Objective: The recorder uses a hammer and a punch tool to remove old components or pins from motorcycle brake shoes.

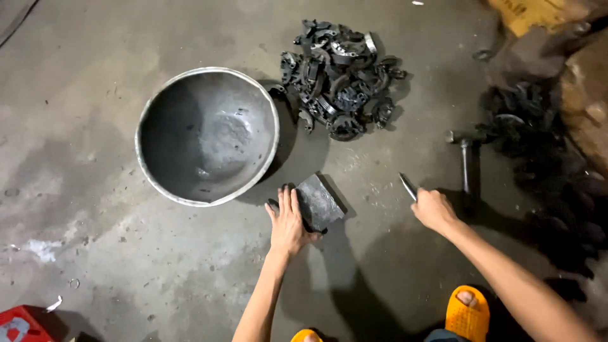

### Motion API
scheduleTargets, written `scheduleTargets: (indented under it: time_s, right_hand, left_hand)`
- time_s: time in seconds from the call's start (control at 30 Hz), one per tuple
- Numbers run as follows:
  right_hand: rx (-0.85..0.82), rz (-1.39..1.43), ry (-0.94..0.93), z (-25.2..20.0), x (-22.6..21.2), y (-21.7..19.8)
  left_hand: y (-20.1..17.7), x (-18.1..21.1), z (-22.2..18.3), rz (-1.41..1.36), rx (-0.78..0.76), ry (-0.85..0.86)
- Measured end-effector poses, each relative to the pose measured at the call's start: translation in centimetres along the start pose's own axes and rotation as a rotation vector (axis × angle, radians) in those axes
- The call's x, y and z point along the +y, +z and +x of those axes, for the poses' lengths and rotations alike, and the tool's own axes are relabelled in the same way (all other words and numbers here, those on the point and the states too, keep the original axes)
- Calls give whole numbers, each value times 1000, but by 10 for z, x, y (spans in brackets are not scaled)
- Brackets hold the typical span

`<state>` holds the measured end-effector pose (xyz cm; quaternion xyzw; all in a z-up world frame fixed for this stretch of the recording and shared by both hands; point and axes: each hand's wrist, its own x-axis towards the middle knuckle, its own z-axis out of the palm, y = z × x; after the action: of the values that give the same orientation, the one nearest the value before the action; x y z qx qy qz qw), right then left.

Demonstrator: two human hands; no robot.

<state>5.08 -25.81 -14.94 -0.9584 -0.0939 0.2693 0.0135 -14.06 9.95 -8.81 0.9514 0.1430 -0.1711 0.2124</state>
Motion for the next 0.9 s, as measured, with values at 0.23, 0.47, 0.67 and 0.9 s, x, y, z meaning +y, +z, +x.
scheduleTargets:
  time_s: [0.23, 0.47, 0.67, 0.9]
  right_hand:
    - [195, -37, -167, 11, 9, -17]
    - [353, 257, -406, 11, 34, -72]
    - [441, 258, -298, 39, 91, -72]
    - [338, 236, 76, 84, 140, -12]
  left_hand:
    - [13, 7, 22, -47, 45, 51]
    - [27, 68, 57, 73, 24, 16]
    - [-4, 90, 55, 414, -20, 82]
    - [-33, 63, 178, 420, 242, 14]
